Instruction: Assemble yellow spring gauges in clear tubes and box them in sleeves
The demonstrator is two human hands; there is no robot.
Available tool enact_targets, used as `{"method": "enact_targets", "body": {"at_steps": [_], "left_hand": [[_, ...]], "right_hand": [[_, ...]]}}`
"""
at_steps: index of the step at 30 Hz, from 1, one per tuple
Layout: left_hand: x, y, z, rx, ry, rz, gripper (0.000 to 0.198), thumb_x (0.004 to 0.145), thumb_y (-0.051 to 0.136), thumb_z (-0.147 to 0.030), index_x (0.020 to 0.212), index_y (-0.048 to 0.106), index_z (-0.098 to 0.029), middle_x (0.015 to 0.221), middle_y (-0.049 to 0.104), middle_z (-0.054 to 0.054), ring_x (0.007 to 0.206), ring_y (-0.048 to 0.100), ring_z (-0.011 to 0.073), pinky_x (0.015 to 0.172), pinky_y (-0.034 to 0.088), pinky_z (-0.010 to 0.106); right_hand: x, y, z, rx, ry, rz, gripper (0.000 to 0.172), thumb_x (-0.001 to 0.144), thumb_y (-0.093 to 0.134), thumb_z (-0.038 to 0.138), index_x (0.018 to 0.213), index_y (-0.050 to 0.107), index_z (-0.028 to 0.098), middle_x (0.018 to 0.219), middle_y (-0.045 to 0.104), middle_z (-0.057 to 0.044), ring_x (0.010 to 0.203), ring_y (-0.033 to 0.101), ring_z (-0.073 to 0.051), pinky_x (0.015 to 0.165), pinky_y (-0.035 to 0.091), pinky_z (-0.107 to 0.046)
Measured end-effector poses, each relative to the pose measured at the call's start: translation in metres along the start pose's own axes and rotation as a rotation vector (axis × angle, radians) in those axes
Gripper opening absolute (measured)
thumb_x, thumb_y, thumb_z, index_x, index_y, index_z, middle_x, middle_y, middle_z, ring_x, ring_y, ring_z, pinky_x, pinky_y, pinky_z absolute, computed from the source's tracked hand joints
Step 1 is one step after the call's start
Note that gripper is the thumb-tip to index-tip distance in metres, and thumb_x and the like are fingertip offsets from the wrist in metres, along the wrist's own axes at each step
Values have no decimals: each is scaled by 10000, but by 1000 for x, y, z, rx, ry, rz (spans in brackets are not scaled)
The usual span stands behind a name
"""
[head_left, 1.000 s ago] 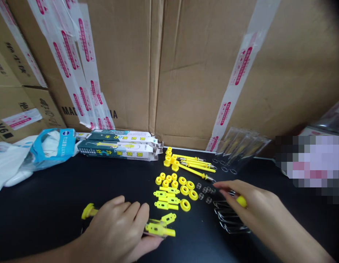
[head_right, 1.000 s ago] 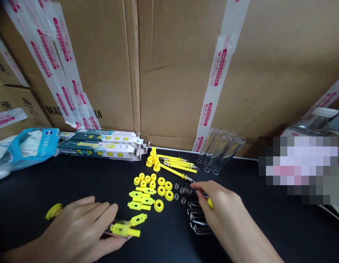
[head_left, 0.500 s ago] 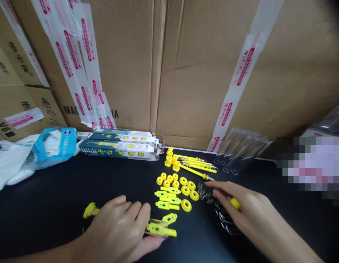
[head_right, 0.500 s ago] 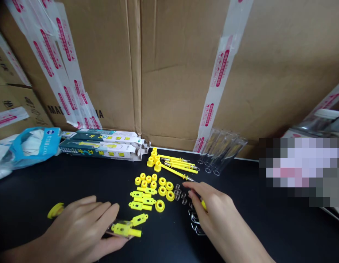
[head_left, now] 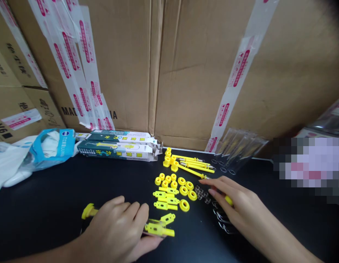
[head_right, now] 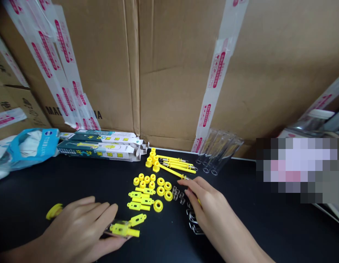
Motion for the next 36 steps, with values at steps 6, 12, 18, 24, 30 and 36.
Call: {"method": "enact_targets", "body": {"at_steps": [6, 12, 18, 24, 30, 36], "left_hand": [[1, 0, 1, -12, -24, 18, 421, 658, 854, -532, 684, 593, -203, 558, 624, -47, 472, 622, 193, 543, 480, 339], [3, -2, 2, -11, -38, 13, 449, 605, 882, -542, 673, 599, -200, 548, 623, -50, 464, 620, 189, 535, 486, 326], [3, 1, 2, -8, -34, 36, 434, 649, 859, -535, 661, 579, -204, 550, 622, -50, 462, 618, 189, 523, 474, 323], [2, 1, 2, -20, -33, 28, 404, 701, 826, -534, 689, 599, -201, 553, 621, -50, 464, 625, 191, 525, 490, 334], [3, 0, 2, -29, -37, 12, 400, 688, 840, -518, 676, 597, -201, 545, 618, -52, 459, 627, 191, 527, 504, 336], [1, 3, 3, -27, -37, 30, 355, 851, 695, -505, 687, 592, -207, 553, 621, -44, 467, 635, 191, 546, 507, 341]], "right_hand": [[-3, -5, 2, -39, 18, 36, 348, 850, 486, 189, 1147, 666, 166, 855, 707, -73, 633, 731, -204, 529, 587, -286], [-5, 1, 0, -19, 23, 16, 364, 806, 551, 178, 1160, 633, 198, 843, 678, -37, 605, 700, -176, 540, 571, -267], [-6, -1, -8, -48, 37, -43, 276, 834, 649, 248, 1102, 591, 224, 787, 637, 3, 577, 655, -169, 558, 551, -265], [-10, -15, -2, -44, 22, -145, 264, 802, 606, 210, 1034, 487, 245, 969, 569, -52, 699, 639, -183, 574, 563, -265], [-12, -14, 12, 112, 52, -116, 220, 889, 478, 207, 1071, 370, 269, 898, 506, -21, 659, 582, -158, 580, 565, -241], [-7, 1, 9, 343, 95, -66, 354, 944, 559, 322, 1247, 382, 273, 994, 677, -50, 873, 728, -203, 769, 607, -290]]}}
Point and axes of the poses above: each hand's wrist, its own x-axis towards the middle knuckle, its own y-axis out of the palm, z = x × y, the point moved 10 cm from there along x, towards the middle knuckle
